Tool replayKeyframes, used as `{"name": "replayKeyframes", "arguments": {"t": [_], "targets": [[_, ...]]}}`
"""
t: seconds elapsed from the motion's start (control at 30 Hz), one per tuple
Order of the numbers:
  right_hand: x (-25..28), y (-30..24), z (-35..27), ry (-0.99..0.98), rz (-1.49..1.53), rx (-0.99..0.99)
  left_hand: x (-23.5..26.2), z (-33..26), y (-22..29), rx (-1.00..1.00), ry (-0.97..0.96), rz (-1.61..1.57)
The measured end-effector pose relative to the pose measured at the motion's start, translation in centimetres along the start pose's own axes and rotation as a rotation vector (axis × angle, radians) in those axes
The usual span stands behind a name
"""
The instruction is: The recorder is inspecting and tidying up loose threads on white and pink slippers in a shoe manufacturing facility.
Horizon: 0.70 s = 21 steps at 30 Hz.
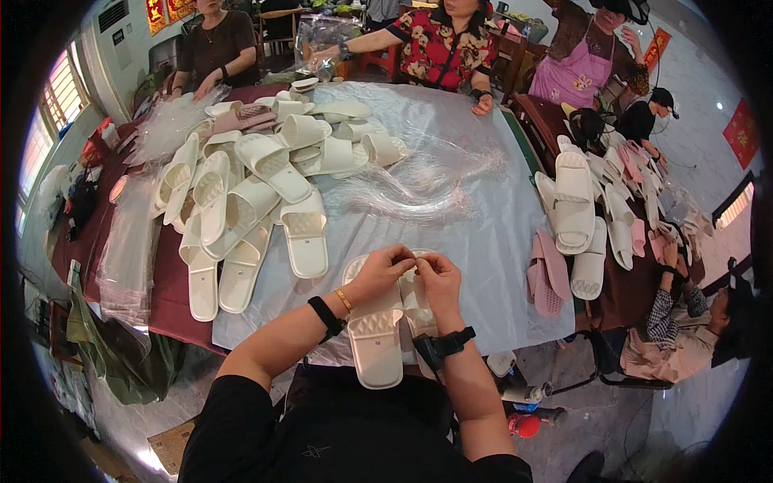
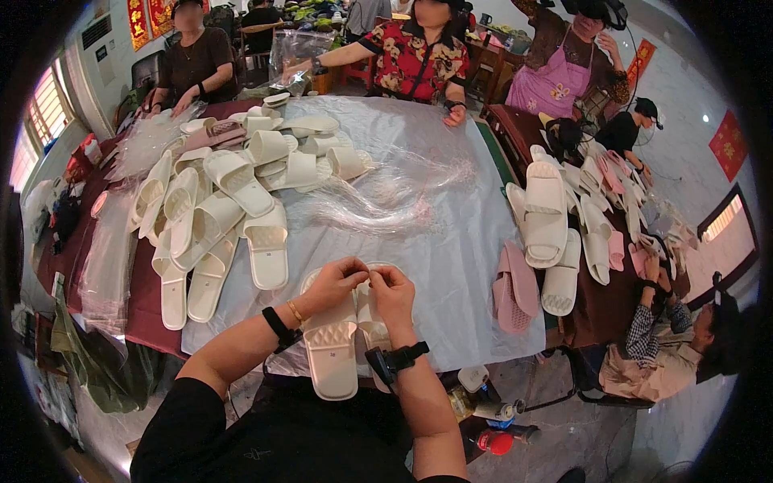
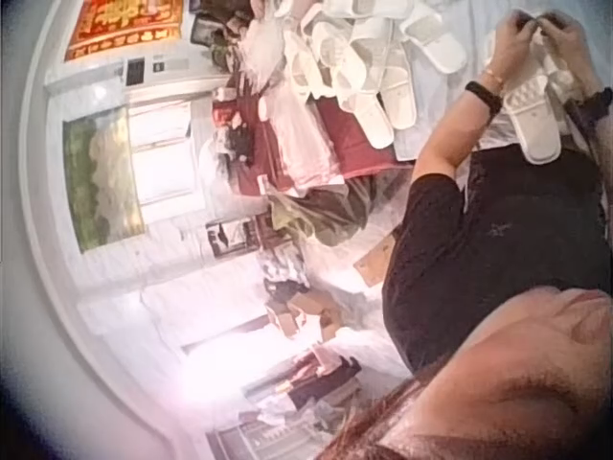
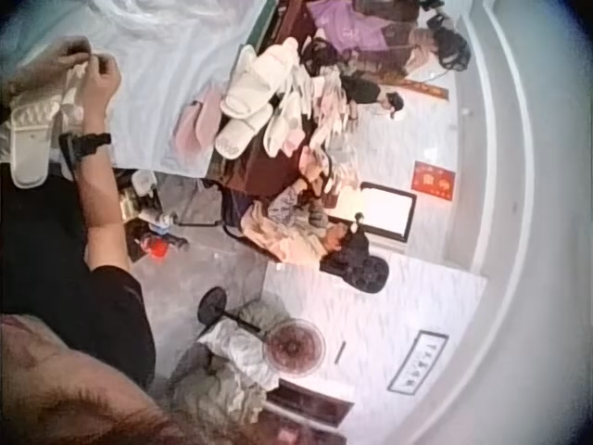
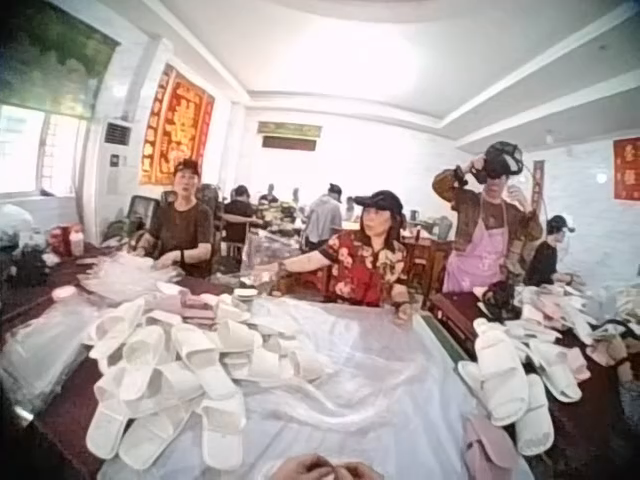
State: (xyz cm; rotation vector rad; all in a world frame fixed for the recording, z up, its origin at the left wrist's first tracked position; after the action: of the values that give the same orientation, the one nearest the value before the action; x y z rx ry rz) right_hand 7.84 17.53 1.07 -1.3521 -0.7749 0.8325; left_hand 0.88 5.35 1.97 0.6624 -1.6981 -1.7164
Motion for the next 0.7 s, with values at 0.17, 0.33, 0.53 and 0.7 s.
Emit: {"name": "replayKeyframes", "arguments": {"t": [0.17, 0.33, 0.53, 0.7], "targets": [[-0.1, 0.2, -0.2, -0.042, 0.061, -0.05, 0.4, -0.3, 0.4, -0.042, 0.041, -0.005], [0.2, 0.6, -0.2, -0.053, 0.064, -0.047, 0.3, -0.5, 0.4, -0.022, 0.046, -0.044], [0.1, 0.5, -0.2, -0.045, 0.073, -0.027, 0.2, -0.8, 1.3, -0.039, 0.036, -0.017], [0.1, 0.1, -0.4, -0.047, 0.043, -0.006, 0.0, -1.0, 1.5, -0.068, 0.052, -0.038]]}}
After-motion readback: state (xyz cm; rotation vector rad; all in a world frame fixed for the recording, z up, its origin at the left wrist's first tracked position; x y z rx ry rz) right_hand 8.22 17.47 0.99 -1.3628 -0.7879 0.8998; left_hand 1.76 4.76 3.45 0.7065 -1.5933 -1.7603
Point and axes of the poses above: each hand's wrist, its own z-axis towards the middle knuckle, its own x-axis out of the back of the hand, y = z × x, the point moved 9 cm from there along z, towards the middle knuckle, and after that the axes turned 5 degrees about -z, right-handed, at the moved point
